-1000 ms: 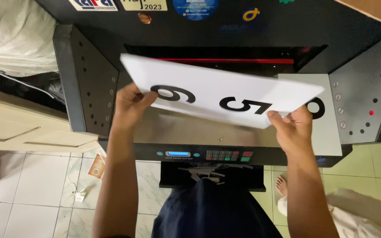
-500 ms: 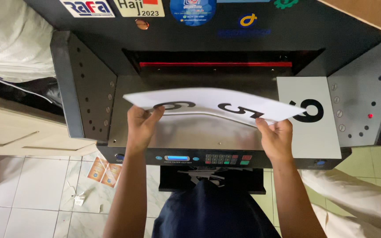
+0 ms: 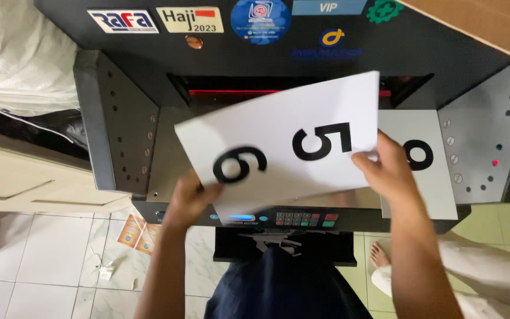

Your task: The person uses a paper cutter to trim sheets of white paper printed with large black numbers. They align each sheet against the machine's guide, press the cutting lever, and remove the trimmed paper. The process is repeated for several different numbered sheets.

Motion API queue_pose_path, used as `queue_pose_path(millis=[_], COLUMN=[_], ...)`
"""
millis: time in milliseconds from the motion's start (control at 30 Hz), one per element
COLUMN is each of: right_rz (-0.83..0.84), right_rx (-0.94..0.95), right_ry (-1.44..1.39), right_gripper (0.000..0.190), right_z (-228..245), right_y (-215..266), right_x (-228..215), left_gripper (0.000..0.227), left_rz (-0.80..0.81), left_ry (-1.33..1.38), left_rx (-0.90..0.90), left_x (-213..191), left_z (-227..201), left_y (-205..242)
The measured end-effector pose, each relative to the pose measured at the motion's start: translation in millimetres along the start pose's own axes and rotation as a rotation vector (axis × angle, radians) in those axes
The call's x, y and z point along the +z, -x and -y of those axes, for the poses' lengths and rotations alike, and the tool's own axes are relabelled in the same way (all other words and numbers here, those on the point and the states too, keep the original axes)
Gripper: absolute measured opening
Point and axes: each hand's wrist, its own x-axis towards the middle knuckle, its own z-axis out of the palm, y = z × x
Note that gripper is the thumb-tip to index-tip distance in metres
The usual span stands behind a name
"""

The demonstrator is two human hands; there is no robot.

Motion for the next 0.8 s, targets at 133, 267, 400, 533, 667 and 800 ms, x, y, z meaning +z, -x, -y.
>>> queue_pose_path(millis=[133,267,400,533,667,800], right_rz=[0.397,0.602,0.549,-0.016,-0.229,-0.155], right_rx=[0.501,0.406,0.191,-0.255,0.017,0.529], right_ry=[0.362,0.467,0.632,0.428,0.026,-0.494], right_gripper=[0.037,0.020,0.033,0.059,0.039,0.071], right_z=[96,72,68,25,30,29], right_y=[-34,-77,-94,-64,37,74], right_x=[-8,21,57,57,58,83], left_gripper=[0.020,0.035,0.015,0.016,0.031,0.036], left_rz=[-0.049,-0.160,-0.438,-0.604,-0.628,-0.545], left_ry=[0.425,0.670,0.634,0.576,0.587,0.770], left_rx=[-0.645,-0.777,-0.839,-0.831,-0.808,-0.654], left_x=[32,71,110,130,161,201], left_z=[-16,-9,-24,-56,-24,21], left_y=[75,122,110,65,34,16])
